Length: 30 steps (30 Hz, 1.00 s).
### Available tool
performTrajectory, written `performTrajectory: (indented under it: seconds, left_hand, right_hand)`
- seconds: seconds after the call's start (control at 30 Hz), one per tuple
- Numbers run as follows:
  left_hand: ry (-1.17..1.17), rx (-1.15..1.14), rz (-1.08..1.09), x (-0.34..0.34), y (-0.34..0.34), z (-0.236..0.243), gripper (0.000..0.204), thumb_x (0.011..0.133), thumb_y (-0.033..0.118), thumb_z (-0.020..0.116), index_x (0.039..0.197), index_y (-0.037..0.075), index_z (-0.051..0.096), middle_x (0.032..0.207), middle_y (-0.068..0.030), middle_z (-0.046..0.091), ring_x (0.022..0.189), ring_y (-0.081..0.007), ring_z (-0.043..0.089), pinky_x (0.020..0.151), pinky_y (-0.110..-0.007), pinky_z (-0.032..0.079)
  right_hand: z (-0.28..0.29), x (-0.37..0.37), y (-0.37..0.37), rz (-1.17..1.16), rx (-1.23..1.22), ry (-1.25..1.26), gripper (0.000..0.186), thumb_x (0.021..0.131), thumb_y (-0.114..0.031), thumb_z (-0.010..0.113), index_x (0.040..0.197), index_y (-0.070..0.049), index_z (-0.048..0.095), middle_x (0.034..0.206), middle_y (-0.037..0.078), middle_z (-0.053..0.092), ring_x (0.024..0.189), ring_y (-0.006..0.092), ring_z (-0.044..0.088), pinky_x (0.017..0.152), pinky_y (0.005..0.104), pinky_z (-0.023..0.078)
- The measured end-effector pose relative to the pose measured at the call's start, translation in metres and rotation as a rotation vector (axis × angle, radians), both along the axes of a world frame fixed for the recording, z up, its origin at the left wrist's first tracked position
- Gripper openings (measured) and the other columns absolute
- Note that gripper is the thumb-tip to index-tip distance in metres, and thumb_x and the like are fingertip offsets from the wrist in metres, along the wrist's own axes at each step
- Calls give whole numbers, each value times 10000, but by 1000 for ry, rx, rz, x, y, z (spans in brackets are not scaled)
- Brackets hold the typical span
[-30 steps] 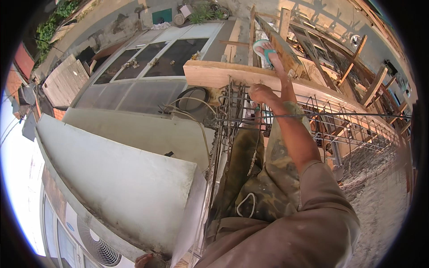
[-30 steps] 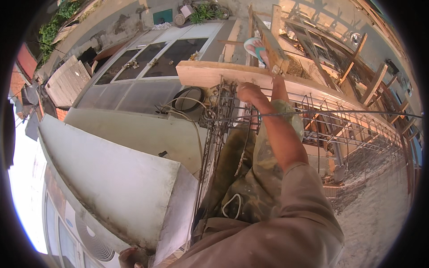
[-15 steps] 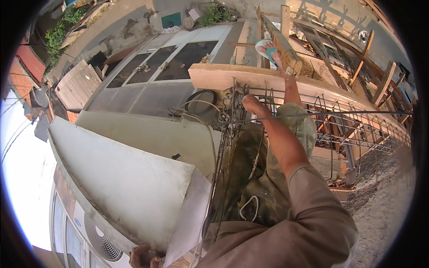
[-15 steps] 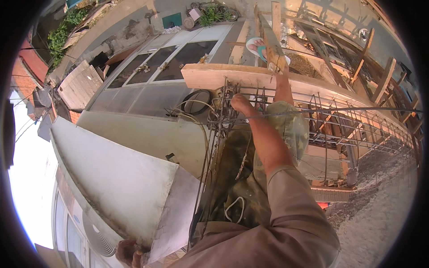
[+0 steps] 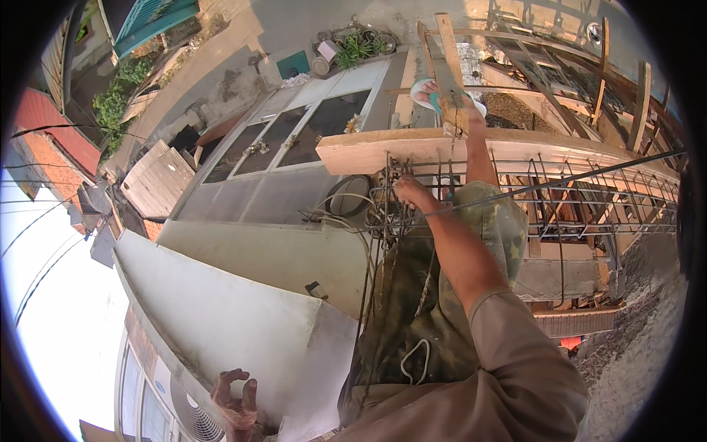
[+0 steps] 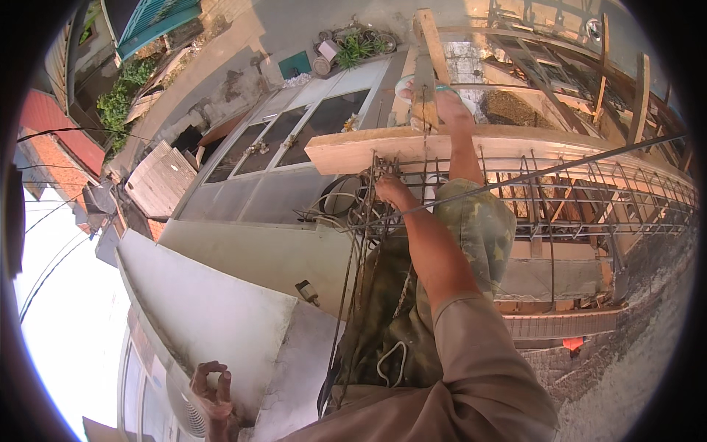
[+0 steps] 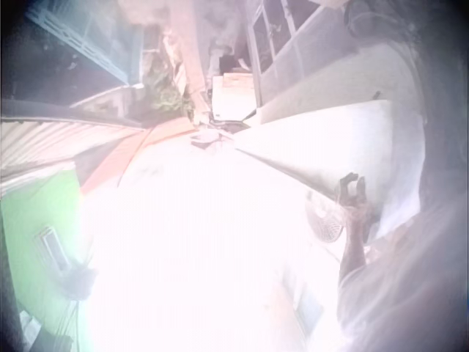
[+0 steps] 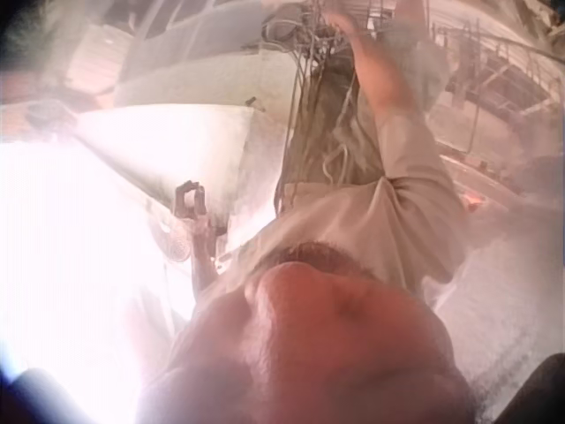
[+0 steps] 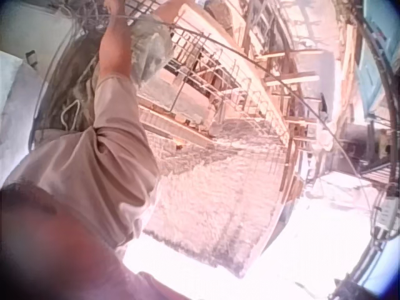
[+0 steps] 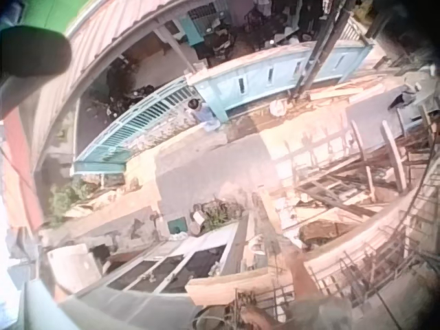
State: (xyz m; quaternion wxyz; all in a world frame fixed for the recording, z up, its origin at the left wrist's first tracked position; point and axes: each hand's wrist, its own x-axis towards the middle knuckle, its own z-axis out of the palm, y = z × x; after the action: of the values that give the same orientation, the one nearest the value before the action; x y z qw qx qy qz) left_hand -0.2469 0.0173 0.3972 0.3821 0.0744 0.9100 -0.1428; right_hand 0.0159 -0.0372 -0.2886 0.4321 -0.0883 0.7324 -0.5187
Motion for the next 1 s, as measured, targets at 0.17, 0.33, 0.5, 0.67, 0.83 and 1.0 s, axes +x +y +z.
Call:
performTrajectory:
  seconds: [0.17, 0.33, 0.5, 0.67, 0.83, 1.0]
  left_hand:
    - [-398, 155, -122, -49, 22, -134, 270, 728, 64, 772, 950, -1, 632, 857, -164, 684, 786, -286, 685, 714, -365, 541]
    - [-489, 311, -263, -47, 12, -344, 208, 894, 209, 627, 997, 29, 646, 900, -111, 683, 861, -314, 675, 763, -394, 528]
    - [-632, -61, -623, 40, -104, -521, 238, 925, 230, 572, 1028, 50, 690, 979, -161, 700, 965, -319, 665, 819, -419, 522]
    - [-737, -142, -108, 98, -129, -598, 256, 942, 272, 556, 996, 54, 679, 885, -123, 709, 835, -262, 692, 721, -388, 539]
    - [-687, -284, 688, 111, -129, -624, 358, 940, 341, 543, 995, 25, 703, 817, -60, 730, 725, -172, 684, 591, -341, 553]
    - [-519, -196, 1046, 125, -152, -639, 310, 900, 295, 597, 990, 16, 699, 870, -79, 740, 798, -207, 702, 641, -370, 554]
  right_hand:
    - [1, -7, 9, 73, 6, -69, 151, 733, -156, 699, 662, -24, 715, 666, 124, 687, 648, 253, 678, 652, 384, 543]
    - [4, -12, 10, 154, 21, -178, 147, 730, -149, 700, 715, -8, 736, 723, 147, 705, 717, 272, 701, 715, 397, 558]
    - [23, -28, 26, 116, 86, 105, 98, 729, -93, 678, 661, -23, 678, 636, 128, 630, 608, 257, 620, 588, 394, 516]
    - [64, -54, 99, 62, -107, -414, 165, 761, -51, 642, 620, -3, 569, 551, 98, 535, 455, 216, 499, 408, 410, 461]
    - [54, -41, 92, -5, -152, -375, 105, 739, -52, 599, 649, -1, 618, 596, 142, 586, 489, 249, 557, 420, 414, 463]
    - [46, -33, 68, 125, -30, 320, 99, 620, -53, 609, 626, -38, 707, 662, 147, 667, 613, 290, 666, 545, 398, 516]
